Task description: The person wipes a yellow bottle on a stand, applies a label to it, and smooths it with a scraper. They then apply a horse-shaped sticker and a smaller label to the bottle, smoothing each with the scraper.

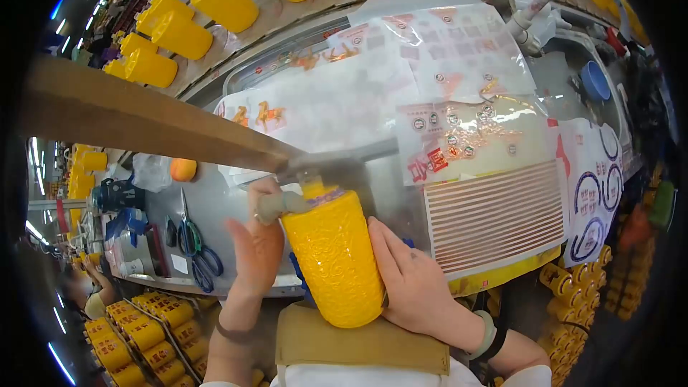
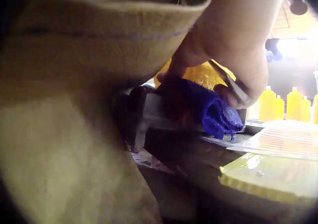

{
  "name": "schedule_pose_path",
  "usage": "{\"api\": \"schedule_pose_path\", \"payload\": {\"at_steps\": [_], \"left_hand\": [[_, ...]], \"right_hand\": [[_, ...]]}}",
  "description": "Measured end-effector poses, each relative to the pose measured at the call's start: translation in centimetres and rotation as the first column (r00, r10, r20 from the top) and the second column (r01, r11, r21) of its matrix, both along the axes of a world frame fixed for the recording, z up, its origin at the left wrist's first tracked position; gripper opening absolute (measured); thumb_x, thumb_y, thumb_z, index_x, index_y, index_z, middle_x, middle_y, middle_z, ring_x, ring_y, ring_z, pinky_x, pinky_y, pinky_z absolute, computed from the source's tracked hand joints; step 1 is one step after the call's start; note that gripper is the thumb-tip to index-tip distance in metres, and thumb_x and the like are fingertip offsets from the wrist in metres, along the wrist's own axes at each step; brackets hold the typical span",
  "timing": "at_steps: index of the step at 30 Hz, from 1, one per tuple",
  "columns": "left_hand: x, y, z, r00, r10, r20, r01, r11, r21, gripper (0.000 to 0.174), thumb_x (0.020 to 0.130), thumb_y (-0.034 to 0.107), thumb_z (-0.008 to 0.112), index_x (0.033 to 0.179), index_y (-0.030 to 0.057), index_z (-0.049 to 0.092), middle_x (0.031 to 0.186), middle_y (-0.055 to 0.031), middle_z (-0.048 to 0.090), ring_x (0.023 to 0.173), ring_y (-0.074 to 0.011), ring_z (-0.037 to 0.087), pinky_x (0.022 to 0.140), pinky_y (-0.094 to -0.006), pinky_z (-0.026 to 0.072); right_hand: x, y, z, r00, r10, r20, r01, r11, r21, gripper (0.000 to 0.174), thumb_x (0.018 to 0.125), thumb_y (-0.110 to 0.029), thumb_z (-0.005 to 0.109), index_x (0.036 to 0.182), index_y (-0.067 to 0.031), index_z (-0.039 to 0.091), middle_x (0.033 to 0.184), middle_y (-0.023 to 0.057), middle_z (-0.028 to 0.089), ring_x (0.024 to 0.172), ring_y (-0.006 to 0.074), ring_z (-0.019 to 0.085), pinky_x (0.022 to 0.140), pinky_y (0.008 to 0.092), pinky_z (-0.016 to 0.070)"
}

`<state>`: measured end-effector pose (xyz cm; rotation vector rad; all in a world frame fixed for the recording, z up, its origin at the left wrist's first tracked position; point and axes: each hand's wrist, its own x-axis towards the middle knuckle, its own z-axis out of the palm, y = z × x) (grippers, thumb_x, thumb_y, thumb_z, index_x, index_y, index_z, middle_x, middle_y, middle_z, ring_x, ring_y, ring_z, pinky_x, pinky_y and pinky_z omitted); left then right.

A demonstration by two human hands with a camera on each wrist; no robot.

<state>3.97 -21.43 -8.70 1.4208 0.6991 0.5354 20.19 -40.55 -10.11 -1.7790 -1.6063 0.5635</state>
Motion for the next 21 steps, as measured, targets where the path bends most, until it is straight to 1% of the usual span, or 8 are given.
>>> {"api": "schedule_pose_path", "payload": {"at_steps": [4, 6, 7, 10, 11, 13, 15, 21], "left_hand": [[-0.1, 0.5, -0.7, 0.999, -0.054, 0.001, 0.053, 0.996, -0.075, 0.091, 0.09, 0.09, 0.012, 0.125, 0.0095, 0.036, 0.119, -0.0034, 0.045, 0.123, -0.0172, 0.044, 0.114, -0.0377, 0.0241], [0.3, 0.5, -0.6, 0.996, -0.081, 0.022, 0.083, 0.993, -0.084, 0.091, 0.093, 0.086, 0.015, 0.127, 0.0027, 0.03, 0.115, -0.0061, 0.035, 0.115, -0.0143, 0.038, 0.11, -0.0325, 0.0265], [0.5, 0.4, -0.6, 0.996, -0.082, 0.019, 0.083, 0.993, -0.085, 0.091, 0.093, 0.086, 0.015, 0.127, 0.0027, 0.03, 0.115, -0.0061, 0.035, 0.115, -0.0143, 0.038, 0.11, -0.0325, 0.0265], [0.7, 0.2, -0.7, 0.996, -0.084, 0.036, 0.087, 0.993, -0.078, 0.089, 0.095, 0.085, 0.016, 0.126, 0.003, 0.031, 0.115, -0.0059, 0.035, 0.115, -0.014, 0.038, 0.11, -0.0328, 0.0257], [0.6, 0.3, -0.8, 0.996, -0.09, 0.011, 0.09, 0.995, -0.046, 0.088, 0.094, 0.085, 0.017, 0.125, 0.0041, 0.032, 0.115, -0.0052, 0.035, 0.115, -0.0137, 0.038, 0.11, -0.0329, 0.0259], [0.5, 0.5, -0.7, 0.996, -0.092, -0.013, 0.092, 0.996, -0.01, 0.088, 0.094, 0.086, 0.019, 0.124, 0.0052, 0.033, 0.116, -0.0046, 0.035, 0.114, -0.0134, 0.038, 0.109, -0.033, 0.0261], [0.4, 0.6, -0.4, 0.994, 0.088, 0.061, -0.083, 0.993, -0.083, 0.087, 0.091, 0.089, 0.018, 0.123, 0.0111, 0.038, 0.112, -0.0014, 0.043, 0.114, -0.015, 0.045, 0.109, -0.0347, 0.0281], [-0.6, 0.4, -2.0, 0.999, -0.014, 0.051, 0.02, 0.991, -0.133, 0.086, 0.092, 0.089, 0.019, 0.121, 0.0102, 0.038, 0.113, -0.0018, 0.043, 0.114, -0.0153, 0.044, 0.108, -0.0349, 0.0282]], "right_hand": [[0.0, 0.0, 1.6, 1.0, 0.013, 0.006, -0.013, 1.0, 0.018, 0.085, 0.072, -0.015, 0.078, 0.146, 0.0108, 0.045, 0.15, 0.0335, 0.047, 0.085, 0.0297, 0.066, 0.074, 0.0354, 0.0532], [0.2, -0.5, 3.0, 0.98, 0.096, 0.175, -0.104, 0.994, 0.033, 0.071, 0.073, -0.012, 0.073, 0.138, 0.0102, 0.055, 0.145, 0.0352, 0.052, 0.07, 0.0247, 0.062, 0.069, 0.0311, 0.0512], [0.0, -0.3, 3.4, 0.983, 0.09, 0.162, -0.109, 0.988, 0.11, 0.061, 0.074, -0.008, 0.067, 0.132, 0.0095, 0.061, 0.142, 0.0367, 0.054, 0.063, 0.0214, 0.059, 0.065, 0.0288, 0.0496], [-0.9, -0.2, 1.5, 0.99, -0.047, 0.131, 0.028, 0.989, 0.145, 0.064, 0.075, -0.007, 0.066, 0.136, 0.011, 0.057, 0.144, 0.0375, 0.052, 0.065, 0.0224, 0.059, 0.065, 0.0296, 0.0492], [-0.9, -0.1, 0.9, 0.992, -0.053, 0.114, 0.046, 0.997, 0.066, 0.069, 0.074, -0.006, 0.066, 0.139, 0.013, 0.052, 0.146, 0.0379, 0.049, 0.07, 0.0238, 0.063, 0.065, 0.0305, 0.0493], [-1.0, 0.0, 0.5, 0.993, -0.038, 0.108, 0.028, 0.996, 0.09, 0.071, 0.074, -0.006, 0.067, 0.14, 0.0145, 0.049, 0.147, 0.0377, 0.048, 0.073, 0.0247, 0.065, 0.066, 0.0312, 0.0493], [-1.0, -0.1, 0.4, 0.995, -0.018, 0.095, 0.008, 0.994, 0.111, 0.073, 0.074, -0.005, 0.067, 0.141, 0.0159, 0.046, 0.149, 0.0376, 0.047, 0.075, 0.0257, 0.066, 0.066, 0.0318, 0.0494], [-1.1, 0.4, 1.2, 0.999, -0.037, 0.022, 0.036, 0.999, 0.04, 0.076, 0.072, -0.002, 0.066, 0.143, 0.0174, 0.044, 0.146, 0.0381, 0.049, 0.076, 0.0258, 0.066, 0.066, 0.0324, 0.0496]]}}
